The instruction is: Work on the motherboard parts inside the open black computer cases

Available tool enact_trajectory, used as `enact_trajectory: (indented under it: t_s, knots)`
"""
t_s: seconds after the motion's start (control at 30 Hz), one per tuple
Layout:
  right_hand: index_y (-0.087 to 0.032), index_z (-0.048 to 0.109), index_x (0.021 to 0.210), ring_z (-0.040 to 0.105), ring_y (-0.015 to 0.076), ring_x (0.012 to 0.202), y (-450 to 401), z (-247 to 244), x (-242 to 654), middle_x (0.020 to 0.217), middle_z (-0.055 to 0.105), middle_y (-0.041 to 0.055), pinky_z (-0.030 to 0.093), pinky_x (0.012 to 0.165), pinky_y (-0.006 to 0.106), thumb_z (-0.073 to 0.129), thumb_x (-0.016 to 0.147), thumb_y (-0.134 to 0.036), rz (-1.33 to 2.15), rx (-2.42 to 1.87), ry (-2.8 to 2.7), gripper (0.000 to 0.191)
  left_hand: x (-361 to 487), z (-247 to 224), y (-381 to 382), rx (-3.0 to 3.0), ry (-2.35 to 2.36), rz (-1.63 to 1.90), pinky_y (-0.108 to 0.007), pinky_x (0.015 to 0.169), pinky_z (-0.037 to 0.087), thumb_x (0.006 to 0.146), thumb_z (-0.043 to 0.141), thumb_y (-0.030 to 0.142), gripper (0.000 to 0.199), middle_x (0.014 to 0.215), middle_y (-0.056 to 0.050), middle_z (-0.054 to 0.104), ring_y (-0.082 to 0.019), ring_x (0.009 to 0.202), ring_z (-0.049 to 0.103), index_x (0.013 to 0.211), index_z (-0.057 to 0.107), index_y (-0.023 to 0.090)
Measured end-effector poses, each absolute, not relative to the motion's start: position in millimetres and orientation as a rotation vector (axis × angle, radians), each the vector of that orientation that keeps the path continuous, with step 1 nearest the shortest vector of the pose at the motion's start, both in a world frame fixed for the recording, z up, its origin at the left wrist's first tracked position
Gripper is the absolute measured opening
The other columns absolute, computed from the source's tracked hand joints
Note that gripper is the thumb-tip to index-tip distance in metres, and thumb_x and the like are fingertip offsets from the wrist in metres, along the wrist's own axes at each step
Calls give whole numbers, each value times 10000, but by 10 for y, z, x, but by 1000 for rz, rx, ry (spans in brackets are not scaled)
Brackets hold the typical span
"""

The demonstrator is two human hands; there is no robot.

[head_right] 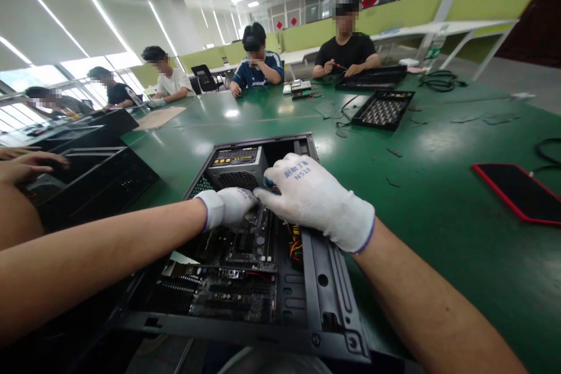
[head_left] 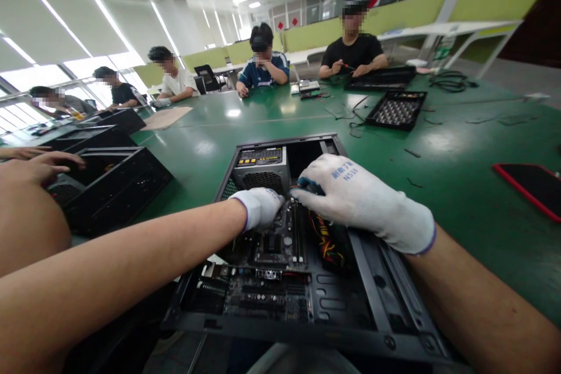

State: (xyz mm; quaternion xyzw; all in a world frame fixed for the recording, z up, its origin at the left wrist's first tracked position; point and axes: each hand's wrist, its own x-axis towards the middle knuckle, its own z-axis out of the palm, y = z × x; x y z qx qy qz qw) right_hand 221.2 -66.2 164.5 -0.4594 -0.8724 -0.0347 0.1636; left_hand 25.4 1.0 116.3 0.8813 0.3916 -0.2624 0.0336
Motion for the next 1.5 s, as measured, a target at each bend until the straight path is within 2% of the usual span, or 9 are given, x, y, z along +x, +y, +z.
enact_trajectory:
  t_s: [0.2, 0.33, 0.47, 0.67, 0.97, 1.5]
  knots:
    - [-164, 746, 1032, 638, 253, 983, -659, 1648, 2217, 1029, 747, 112, 431, 878, 349, 529, 1018, -503, -60, -1292, -2506, 402, 270, 1151, 45, 2683, 1233, -836, -351, 1010, 562, 842, 750, 269, 347, 1204, -152, 763, -306, 1150, 723, 1173, 751, 167]
    - [-167, 743, 1013, 634, 248, 980, -670, 1654, 2219, 1025, 741, 112, 432, 886, 347, 524, 1023, -499, -35, -1288, -2514, 398, 261, 1152, 47, 2682, 1251, -831, -352, 1043, 538, 859, 737, 254, 338, 1229, -155, 753, -294, 1166, 711, 1184, 746, 162]
    - [-167, 743, 997, 634, 244, 961, -684, 1666, 2218, 1012, 740, 107, 431, 866, 343, 541, 1015, -497, -18, -1306, -2500, 387, 241, 1147, 62, 2672, 1251, -844, -345, 1018, 549, 819, 773, 249, 345, 1211, -137, 759, -290, 1148, 714, 1155, 751, 178]
    - [-169, 744, 995, 636, 244, 956, -682, 1666, 2214, 1005, 744, 106, 431, 866, 345, 541, 1014, -495, -24, -1305, -2496, 385, 242, 1155, 82, 2661, 1243, -877, -380, 997, 565, 839, 743, 237, 347, 1209, -186, 748, -323, 1133, 720, 1167, 741, 124]
    - [-174, 746, 979, 635, 243, 946, -685, 1683, 2204, 991, 744, 105, 438, 870, 340, 545, 1012, -483, -14, -1311, -2506, 371, 263, 1170, 69, 2655, 1252, -924, -372, 977, 571, 811, 758, 222, 323, 1198, -171, 753, -319, 1117, 724, 1123, 751, 140]
    - [-174, 741, 971, 629, 242, 937, -690, 1685, 2207, 986, 739, 107, 434, 858, 341, 537, 1016, -487, -22, -1304, -2513, 376, 286, 1191, 38, 2664, 1243, -910, -365, 1001, 559, 822, 768, 291, 362, 1215, -161, 751, -307, 1137, 715, 1160, 752, 164]
